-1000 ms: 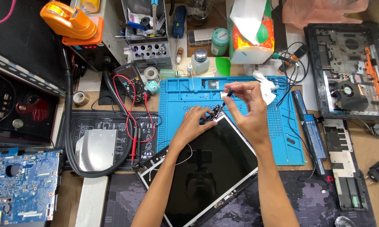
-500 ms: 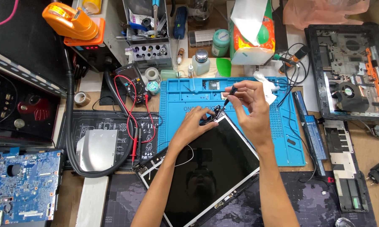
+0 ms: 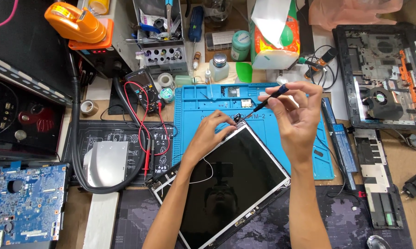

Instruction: Disassembling a laptop screen assembly and managing internal components on a repair bench.

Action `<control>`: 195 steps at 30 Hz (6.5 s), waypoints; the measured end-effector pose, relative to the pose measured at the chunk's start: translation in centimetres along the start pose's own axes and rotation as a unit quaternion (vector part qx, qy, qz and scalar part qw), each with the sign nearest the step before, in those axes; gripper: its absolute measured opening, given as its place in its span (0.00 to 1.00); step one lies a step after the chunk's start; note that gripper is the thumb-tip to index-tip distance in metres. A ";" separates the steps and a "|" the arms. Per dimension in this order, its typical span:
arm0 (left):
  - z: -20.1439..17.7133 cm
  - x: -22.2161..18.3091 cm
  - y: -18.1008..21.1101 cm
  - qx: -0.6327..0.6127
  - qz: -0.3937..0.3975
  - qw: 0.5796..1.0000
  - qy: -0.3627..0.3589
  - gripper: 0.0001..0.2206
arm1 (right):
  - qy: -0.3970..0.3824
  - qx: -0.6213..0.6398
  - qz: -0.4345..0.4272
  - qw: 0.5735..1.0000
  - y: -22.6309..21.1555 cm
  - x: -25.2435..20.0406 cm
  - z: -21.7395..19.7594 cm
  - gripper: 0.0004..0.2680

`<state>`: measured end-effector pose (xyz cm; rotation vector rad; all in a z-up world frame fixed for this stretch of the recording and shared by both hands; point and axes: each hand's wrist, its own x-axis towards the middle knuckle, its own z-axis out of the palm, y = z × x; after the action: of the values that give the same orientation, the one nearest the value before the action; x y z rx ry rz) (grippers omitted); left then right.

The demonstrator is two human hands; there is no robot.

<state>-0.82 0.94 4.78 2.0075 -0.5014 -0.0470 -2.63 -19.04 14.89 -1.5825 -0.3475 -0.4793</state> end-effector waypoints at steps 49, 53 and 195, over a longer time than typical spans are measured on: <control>4.6 9.5 -7.1 0.210 0.026 0.977 0.011 0.04 | -0.010 -0.106 0.196 0.975 11.7 -8.0 -6.3 0.13; 4.7 9.6 -7.0 0.206 0.012 0.978 0.016 0.03 | -0.009 -0.099 0.197 0.975 11.8 -8.1 -6.3 0.13; 0.0 -1.0 -4.7 0.027 0.008 1.000 0.013 0.05 | -0.039 -0.089 -0.062 0.993 6.1 -1.7 3.1 0.09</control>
<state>-0.17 3.17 0.60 2.0536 -0.5071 0.0018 -0.81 -16.23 8.65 -1.7631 -0.4744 -0.5570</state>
